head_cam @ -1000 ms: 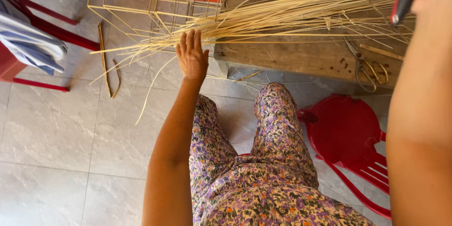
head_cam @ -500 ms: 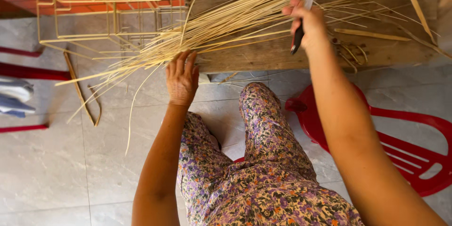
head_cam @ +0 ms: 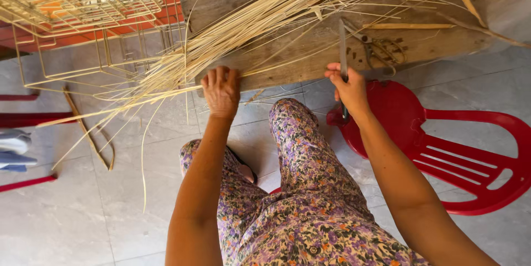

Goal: The person sits on a low stool and uses a knife to split long bamboo strips into thinner strands. They hold the strips against their legs and scrape the blade along the length to separate the fibers. The person occasionally stands to move a cloth and a stool before resuming the splitting task.

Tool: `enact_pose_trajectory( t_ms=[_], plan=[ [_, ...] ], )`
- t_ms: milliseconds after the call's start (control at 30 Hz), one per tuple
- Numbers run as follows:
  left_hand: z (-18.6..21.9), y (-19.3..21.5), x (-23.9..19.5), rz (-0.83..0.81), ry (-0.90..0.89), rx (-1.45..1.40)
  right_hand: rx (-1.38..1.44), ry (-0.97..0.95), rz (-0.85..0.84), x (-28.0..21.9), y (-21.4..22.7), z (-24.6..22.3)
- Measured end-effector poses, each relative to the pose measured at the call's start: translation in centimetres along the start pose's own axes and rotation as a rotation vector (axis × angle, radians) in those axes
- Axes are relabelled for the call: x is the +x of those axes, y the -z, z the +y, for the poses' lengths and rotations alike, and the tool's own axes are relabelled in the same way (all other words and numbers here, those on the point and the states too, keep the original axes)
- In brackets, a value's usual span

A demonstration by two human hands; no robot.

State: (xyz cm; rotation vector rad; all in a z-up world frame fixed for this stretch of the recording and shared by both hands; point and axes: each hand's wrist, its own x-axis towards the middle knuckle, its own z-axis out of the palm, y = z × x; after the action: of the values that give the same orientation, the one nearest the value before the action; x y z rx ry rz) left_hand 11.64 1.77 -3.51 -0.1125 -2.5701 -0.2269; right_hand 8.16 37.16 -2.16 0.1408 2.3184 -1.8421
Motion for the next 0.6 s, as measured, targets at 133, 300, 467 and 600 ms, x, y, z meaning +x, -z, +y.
enact_pose_trajectory(
  t_ms=[133, 300, 467, 600],
  plan=[
    [1.6, 1.3, -2.3, -0.044, -0.011, -0.034, 0.079, -0.019, -0.046, -0.8, -0.4, 0.5],
    [2.7, 2.6, -3.7, -0.018, -0.01, -0.161, 0.182, -0.085, -0.075, -0.2, -2.9, 1.6],
    [2.3, 2.2, -4.3, -0.032, 0.014, -0.075, 0.215, -0.095, -0.109, 1.1, -4.7, 2.3],
    [1.8, 1.5, -4.3, -0.036, 0.086, -0.078, 0.209, -0.092, -0.168, 0.5, -6.2, 1.7]
  ],
)
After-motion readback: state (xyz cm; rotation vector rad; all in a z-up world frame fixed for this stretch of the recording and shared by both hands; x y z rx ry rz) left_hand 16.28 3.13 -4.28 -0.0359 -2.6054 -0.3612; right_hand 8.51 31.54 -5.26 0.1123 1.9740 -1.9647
